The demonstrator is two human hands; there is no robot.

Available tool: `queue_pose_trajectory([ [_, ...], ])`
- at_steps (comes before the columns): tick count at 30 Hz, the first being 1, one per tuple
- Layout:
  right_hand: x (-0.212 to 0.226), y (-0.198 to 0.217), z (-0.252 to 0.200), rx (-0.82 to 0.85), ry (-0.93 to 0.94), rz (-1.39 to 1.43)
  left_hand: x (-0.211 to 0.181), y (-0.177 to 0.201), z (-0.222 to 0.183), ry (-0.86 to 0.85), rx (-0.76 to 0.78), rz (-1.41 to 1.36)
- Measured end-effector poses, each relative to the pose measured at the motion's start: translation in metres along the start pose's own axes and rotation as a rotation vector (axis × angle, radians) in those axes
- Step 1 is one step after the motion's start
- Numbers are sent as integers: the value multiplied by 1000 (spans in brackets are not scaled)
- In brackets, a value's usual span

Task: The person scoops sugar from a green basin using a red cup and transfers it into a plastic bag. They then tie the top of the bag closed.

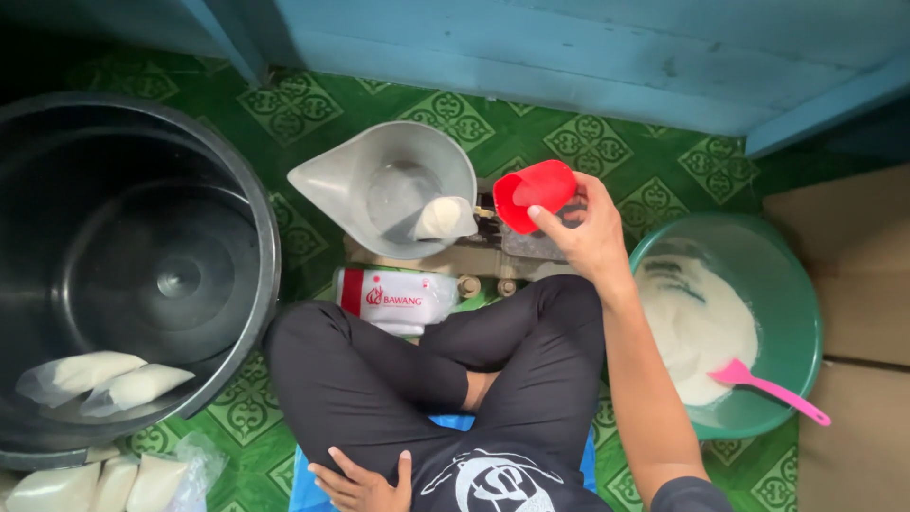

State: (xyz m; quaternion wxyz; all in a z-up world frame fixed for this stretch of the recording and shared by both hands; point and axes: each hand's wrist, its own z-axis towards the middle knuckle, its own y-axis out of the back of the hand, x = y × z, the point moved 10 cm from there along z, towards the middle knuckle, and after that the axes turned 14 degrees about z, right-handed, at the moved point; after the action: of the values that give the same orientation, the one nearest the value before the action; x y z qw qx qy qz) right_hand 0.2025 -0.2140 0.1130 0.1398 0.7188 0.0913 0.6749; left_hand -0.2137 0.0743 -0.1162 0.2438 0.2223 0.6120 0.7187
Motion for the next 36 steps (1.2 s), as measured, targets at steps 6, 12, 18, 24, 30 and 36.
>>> queue_pose_trajectory([
  [6, 24, -26, 0, -4, 75, -127, -10, 17, 8, -72, -64, 5],
  [12, 28, -45, -1, 13, 171, -231, -9, 13, 9, -60, -45, -7],
  [18, 38, -61, -7, 22, 229, -258, -10, 17, 9, -59, -118, -46],
  [24, 38, -69, -8, 21, 292, -307, -12, 17, 11, -54, -103, -26],
  [30, 37, -73, -9, 29, 314, -328, -12, 22, 11, -47, -108, -6],
  [36, 42, -77, -12, 33, 395, -335, -12, 18, 11, -48, -60, -6],
])
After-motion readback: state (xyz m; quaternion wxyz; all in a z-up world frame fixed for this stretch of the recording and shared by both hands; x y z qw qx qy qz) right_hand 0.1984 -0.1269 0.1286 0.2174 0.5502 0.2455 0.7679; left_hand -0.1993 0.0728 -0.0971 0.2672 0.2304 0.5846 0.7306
